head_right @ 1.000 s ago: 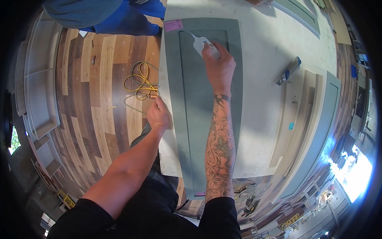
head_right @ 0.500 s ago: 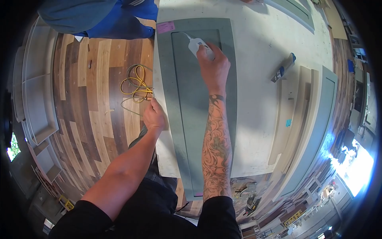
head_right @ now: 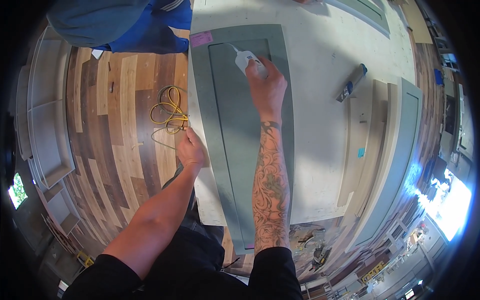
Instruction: Applying glue into the grooves of a cabinet door panel.
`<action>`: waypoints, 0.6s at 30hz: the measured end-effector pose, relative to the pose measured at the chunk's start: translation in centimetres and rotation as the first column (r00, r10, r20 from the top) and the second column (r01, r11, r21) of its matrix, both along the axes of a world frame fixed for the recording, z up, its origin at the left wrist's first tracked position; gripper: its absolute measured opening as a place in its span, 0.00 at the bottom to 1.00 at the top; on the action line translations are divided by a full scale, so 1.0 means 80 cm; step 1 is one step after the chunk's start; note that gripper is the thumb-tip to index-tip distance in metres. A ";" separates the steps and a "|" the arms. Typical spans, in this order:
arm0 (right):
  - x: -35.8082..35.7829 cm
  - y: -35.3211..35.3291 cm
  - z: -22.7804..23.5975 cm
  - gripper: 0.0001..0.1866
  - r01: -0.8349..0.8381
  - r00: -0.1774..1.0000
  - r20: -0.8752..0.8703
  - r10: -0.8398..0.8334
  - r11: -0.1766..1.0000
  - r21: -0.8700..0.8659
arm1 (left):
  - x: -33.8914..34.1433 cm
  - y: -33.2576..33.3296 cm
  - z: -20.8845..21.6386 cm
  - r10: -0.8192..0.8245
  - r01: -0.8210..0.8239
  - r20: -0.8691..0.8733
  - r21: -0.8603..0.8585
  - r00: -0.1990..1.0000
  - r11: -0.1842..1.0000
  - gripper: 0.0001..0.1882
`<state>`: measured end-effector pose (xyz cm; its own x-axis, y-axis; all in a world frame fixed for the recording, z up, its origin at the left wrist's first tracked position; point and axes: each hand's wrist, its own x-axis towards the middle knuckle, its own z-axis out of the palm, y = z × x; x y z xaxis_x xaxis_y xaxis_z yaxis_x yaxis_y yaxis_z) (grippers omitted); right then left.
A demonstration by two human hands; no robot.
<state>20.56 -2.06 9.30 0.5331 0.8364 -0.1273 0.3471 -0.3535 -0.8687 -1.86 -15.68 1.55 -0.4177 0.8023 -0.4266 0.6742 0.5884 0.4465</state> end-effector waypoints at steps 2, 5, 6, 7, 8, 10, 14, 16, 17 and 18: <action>0.003 -0.001 0.001 0.22 0.008 1.000 0.002 -0.008 1.000 -0.002 | 0.001 0.001 0.001 -0.003 0.003 -0.007 -0.009 1.000 1.000 0.26; 0.007 -0.002 0.004 0.22 0.013 1.000 -0.008 -0.013 1.000 -0.020 | 0.002 0.001 0.002 0.005 -0.005 0.000 -0.009 1.000 1.000 0.27; 0.008 -0.003 0.002 0.22 0.013 1.000 -0.002 -0.013 1.000 0.005 | 0.002 0.001 0.001 0.007 -0.007 0.003 -0.014 1.000 1.000 0.27; 0.010 -0.003 0.000 0.22 0.012 1.000 0.005 -0.012 1.000 0.029 | 0.002 0.001 -0.001 0.008 -0.008 0.005 -0.019 1.000 1.000 0.27; 0.011 -0.003 0.001 0.22 0.014 1.000 0.005 -0.014 0.999 0.033 | 0.001 0.001 -0.002 0.006 -0.006 0.005 -0.015 1.000 1.000 0.27; 0.010 -0.004 0.003 0.22 0.019 1.000 -0.016 -0.019 1.000 0.006 | 0.000 0.001 -0.004 0.015 -0.015 0.006 -0.005 1.000 1.000 0.28; 0.014 -0.005 0.000 0.22 0.023 1.000 0.008 -0.023 1.000 0.019 | 0.002 0.001 -0.004 0.003 -0.003 0.003 -0.007 1.000 1.000 0.28; 0.018 -0.006 -0.004 0.22 0.031 1.000 0.000 -0.031 0.999 0.023 | 0.006 0.000 -0.001 0.023 -0.023 -0.004 0.023 1.000 0.999 0.29; 0.019 -0.006 -0.004 0.22 0.034 0.999 0.001 -0.034 0.999 0.026 | 0.006 0.000 -0.002 0.020 -0.020 -0.002 0.026 1.000 0.999 0.29; 0.020 -0.006 -0.005 0.22 0.040 0.999 0.007 -0.041 0.999 0.023 | 0.007 0.000 -0.002 0.022 -0.022 0.000 0.041 1.000 0.999 0.29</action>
